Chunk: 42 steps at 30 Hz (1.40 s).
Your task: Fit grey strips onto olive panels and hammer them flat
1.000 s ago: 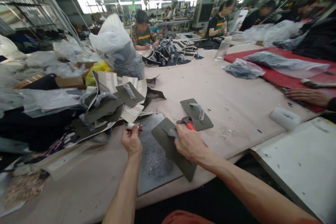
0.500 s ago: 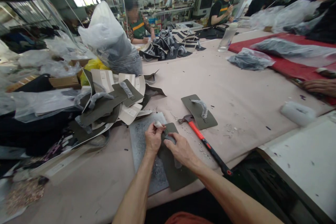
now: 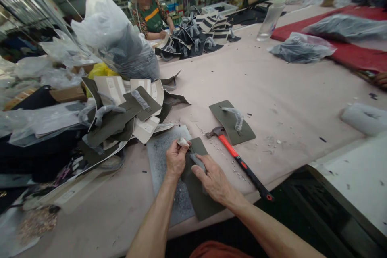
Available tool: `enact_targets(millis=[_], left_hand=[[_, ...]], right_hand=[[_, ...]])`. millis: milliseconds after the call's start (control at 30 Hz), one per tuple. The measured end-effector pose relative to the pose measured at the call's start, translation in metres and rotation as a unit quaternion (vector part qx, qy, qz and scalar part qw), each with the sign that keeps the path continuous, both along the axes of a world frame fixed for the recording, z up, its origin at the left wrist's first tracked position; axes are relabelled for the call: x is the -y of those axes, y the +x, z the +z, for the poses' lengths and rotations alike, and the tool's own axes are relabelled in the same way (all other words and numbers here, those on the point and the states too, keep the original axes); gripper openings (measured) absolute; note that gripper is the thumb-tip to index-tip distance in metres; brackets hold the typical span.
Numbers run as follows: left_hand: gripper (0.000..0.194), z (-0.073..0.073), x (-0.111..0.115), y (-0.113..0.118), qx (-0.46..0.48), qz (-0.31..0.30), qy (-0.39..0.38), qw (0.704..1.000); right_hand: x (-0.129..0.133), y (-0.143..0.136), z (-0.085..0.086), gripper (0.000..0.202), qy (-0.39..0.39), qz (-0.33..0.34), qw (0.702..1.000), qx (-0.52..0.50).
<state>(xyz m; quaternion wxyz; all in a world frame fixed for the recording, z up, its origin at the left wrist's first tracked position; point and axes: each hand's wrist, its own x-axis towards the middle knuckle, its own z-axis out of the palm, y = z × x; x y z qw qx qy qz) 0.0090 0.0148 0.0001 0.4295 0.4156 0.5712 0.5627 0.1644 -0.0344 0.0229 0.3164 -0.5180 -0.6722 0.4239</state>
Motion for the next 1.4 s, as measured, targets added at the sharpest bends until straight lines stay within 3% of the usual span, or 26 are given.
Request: enact_targets(millis=[200, 300, 367, 467, 533, 567, 667, 733, 833, 900, 967, 1000, 1067, 1100, 1267, 1333, 1400], left_hand=[[0.019, 0.002, 0.0, 0.002, -0.096, -0.006, 0.009, 0.995], [0.015, 0.005, 0.004, 0.006, -0.174, 0.001, 0.031, 0.984], [0.015, 0.007, 0.007, 0.009, -0.213, -0.001, 0.048, 0.976], [0.016, 0.006, 0.01, 0.01, -0.236, -0.011, 0.059, 0.97], [0.015, 0.004, 0.008, 0.008, -0.227, -0.017, 0.055, 0.972], [0.014, 0.003, 0.007, 0.007, -0.219, -0.02, 0.052, 0.974], [0.011, 0.001, 0.003, 0.006, -0.201, -0.016, 0.044, 0.979], [0.009, 0.002, 0.003, 0.007, -0.207, -0.002, 0.043, 0.977], [0.01, 0.004, 0.005, 0.01, -0.248, 0.006, 0.053, 0.967], [0.012, 0.003, 0.008, 0.012, -0.275, -0.002, 0.068, 0.959], [0.016, 0.001, 0.01, 0.012, -0.285, -0.01, 0.083, 0.955], [0.017, 0.0, 0.011, 0.012, -0.285, -0.012, 0.088, 0.955], [0.019, -0.001, 0.011, 0.011, -0.286, -0.012, 0.09, 0.954], [0.018, -0.001, 0.011, 0.01, -0.288, -0.013, 0.09, 0.953], [0.018, -0.001, 0.01, 0.009, -0.285, -0.026, 0.091, 0.954], [0.017, -0.001, 0.01, 0.009, -0.283, -0.026, 0.088, 0.955], [0.016, -0.002, 0.011, 0.009, -0.282, -0.025, 0.084, 0.955]], right_hand=[[0.001, -0.002, 0.005, 0.045, 0.002, 0.015, 1.0, 0.009], [-0.003, 0.013, 0.007, 0.035, 0.029, 0.021, 0.999, 0.018], [-0.009, 0.035, 0.005, 0.032, 0.077, -0.023, 0.993, 0.087], [-0.019, 0.078, -0.003, 0.035, 0.098, -0.085, 0.954, 0.272], [-0.026, 0.102, -0.005, 0.026, 0.052, -0.085, 0.935, 0.339], [-0.029, 0.11, -0.005, 0.019, 0.011, -0.081, 0.94, 0.332], [-0.035, 0.116, 0.004, 0.008, -0.212, -0.06, 0.966, 0.139], [-0.037, 0.11, 0.015, 0.01, -0.342, -0.035, 0.939, 0.011], [-0.035, 0.097, 0.04, 0.009, -0.396, -0.034, 0.916, -0.055], [-0.032, 0.091, 0.061, 0.019, -0.326, -0.048, 0.943, -0.054], [-0.03, 0.088, 0.082, 0.031, -0.143, -0.053, 0.988, 0.0], [-0.03, 0.087, 0.091, 0.035, -0.035, -0.058, 0.997, 0.039], [-0.03, 0.086, 0.102, 0.037, 0.131, -0.061, 0.983, 0.117], [-0.031, 0.086, 0.104, 0.036, 0.176, -0.049, 0.97, 0.16], [-0.038, 0.088, 0.112, 0.026, 0.188, 0.082, 0.918, 0.341], [-0.039, 0.088, 0.123, 0.028, 0.231, 0.049, 0.925, 0.299], [-0.038, 0.086, 0.131, 0.03, 0.282, -0.052, 0.936, 0.206]])
